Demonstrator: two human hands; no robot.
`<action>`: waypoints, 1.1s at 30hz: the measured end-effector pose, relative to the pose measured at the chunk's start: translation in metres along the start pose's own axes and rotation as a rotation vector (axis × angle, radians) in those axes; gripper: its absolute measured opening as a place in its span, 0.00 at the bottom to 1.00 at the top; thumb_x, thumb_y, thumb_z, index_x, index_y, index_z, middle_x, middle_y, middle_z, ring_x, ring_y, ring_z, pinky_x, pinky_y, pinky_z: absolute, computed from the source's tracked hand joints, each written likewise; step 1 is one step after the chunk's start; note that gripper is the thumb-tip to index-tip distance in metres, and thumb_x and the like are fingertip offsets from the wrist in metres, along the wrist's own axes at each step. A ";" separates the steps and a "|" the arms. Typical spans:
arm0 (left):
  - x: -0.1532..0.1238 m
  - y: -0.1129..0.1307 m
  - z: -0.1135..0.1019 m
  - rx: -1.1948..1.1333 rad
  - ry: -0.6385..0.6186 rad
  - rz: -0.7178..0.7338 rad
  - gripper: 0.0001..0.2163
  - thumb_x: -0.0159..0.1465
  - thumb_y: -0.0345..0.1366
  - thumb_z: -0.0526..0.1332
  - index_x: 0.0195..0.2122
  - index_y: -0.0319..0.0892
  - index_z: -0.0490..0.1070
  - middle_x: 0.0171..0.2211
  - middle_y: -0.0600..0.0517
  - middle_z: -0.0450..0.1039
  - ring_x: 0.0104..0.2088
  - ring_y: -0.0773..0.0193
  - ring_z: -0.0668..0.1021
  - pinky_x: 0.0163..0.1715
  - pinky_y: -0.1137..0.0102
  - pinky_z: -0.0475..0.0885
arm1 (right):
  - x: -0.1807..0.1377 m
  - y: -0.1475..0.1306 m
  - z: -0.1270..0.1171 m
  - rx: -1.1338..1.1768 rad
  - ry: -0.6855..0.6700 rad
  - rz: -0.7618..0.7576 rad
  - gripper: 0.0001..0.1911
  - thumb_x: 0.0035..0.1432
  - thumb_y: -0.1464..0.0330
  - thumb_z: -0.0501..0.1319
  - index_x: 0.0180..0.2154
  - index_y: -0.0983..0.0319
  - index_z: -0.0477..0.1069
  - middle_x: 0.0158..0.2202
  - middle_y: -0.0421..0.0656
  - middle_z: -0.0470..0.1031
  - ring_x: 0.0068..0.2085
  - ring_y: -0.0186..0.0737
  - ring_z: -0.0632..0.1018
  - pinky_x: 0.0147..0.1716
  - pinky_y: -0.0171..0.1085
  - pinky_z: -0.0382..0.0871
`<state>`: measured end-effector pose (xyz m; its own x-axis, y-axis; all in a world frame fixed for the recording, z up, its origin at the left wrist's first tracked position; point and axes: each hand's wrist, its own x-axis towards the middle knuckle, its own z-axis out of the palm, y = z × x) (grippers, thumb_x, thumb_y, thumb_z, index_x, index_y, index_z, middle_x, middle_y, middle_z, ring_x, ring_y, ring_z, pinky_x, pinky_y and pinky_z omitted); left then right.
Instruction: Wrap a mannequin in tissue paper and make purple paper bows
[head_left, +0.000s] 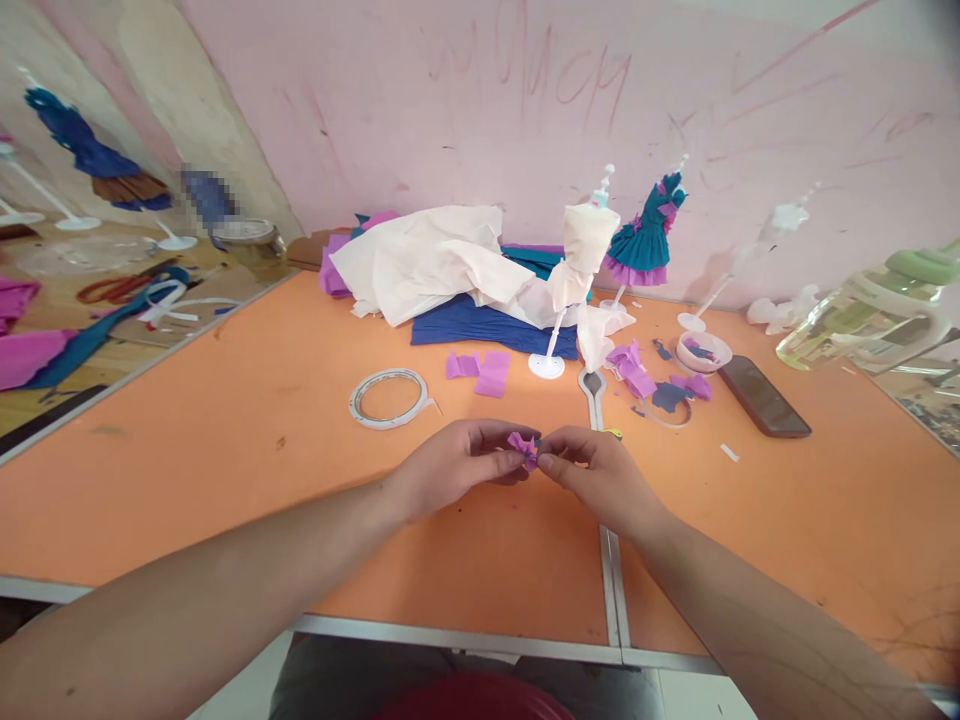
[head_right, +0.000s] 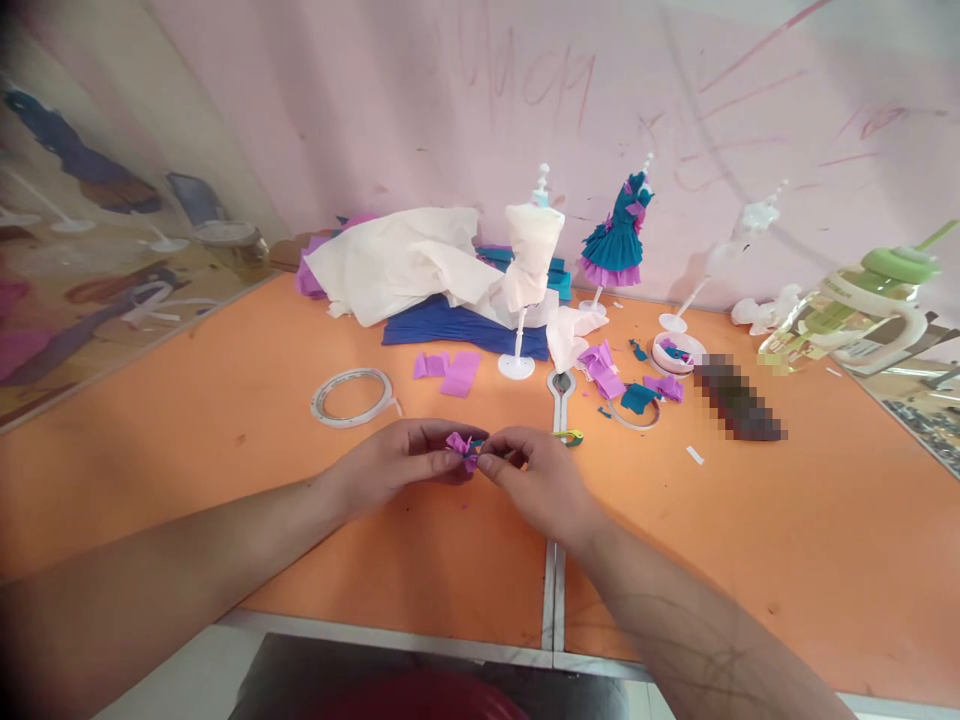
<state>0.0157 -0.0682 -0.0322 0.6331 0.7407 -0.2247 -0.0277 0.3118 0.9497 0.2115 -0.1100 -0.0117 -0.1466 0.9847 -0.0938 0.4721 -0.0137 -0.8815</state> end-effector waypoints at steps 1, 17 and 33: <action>0.000 0.000 -0.001 -0.013 0.012 -0.004 0.15 0.56 0.40 0.68 0.44 0.43 0.76 0.40 0.49 0.77 0.40 0.60 0.79 0.47 0.60 0.72 | 0.000 0.000 0.000 -0.001 0.007 0.003 0.09 0.56 0.64 0.59 0.32 0.61 0.75 0.30 0.39 0.75 0.31 0.33 0.70 0.32 0.34 0.63; -0.003 0.011 0.004 0.169 0.064 -0.178 0.15 0.56 0.45 0.66 0.38 0.39 0.74 0.36 0.46 0.78 0.38 0.56 0.80 0.34 0.66 0.74 | 0.003 0.005 0.002 0.084 0.016 0.074 0.12 0.55 0.59 0.61 0.33 0.60 0.76 0.27 0.39 0.73 0.24 0.30 0.67 0.22 0.31 0.60; -0.006 0.016 0.004 0.288 0.038 -0.141 0.17 0.54 0.49 0.66 0.37 0.40 0.73 0.30 0.49 0.77 0.36 0.57 0.80 0.34 0.66 0.74 | 0.005 0.008 0.000 0.033 -0.046 0.060 0.11 0.56 0.60 0.60 0.34 0.60 0.75 0.27 0.38 0.73 0.24 0.30 0.69 0.24 0.31 0.63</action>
<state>0.0146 -0.0703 -0.0151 0.5859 0.7254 -0.3613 0.2817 0.2357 0.9301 0.2141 -0.1057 -0.0191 -0.1588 0.9730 -0.1677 0.4528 -0.0792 -0.8881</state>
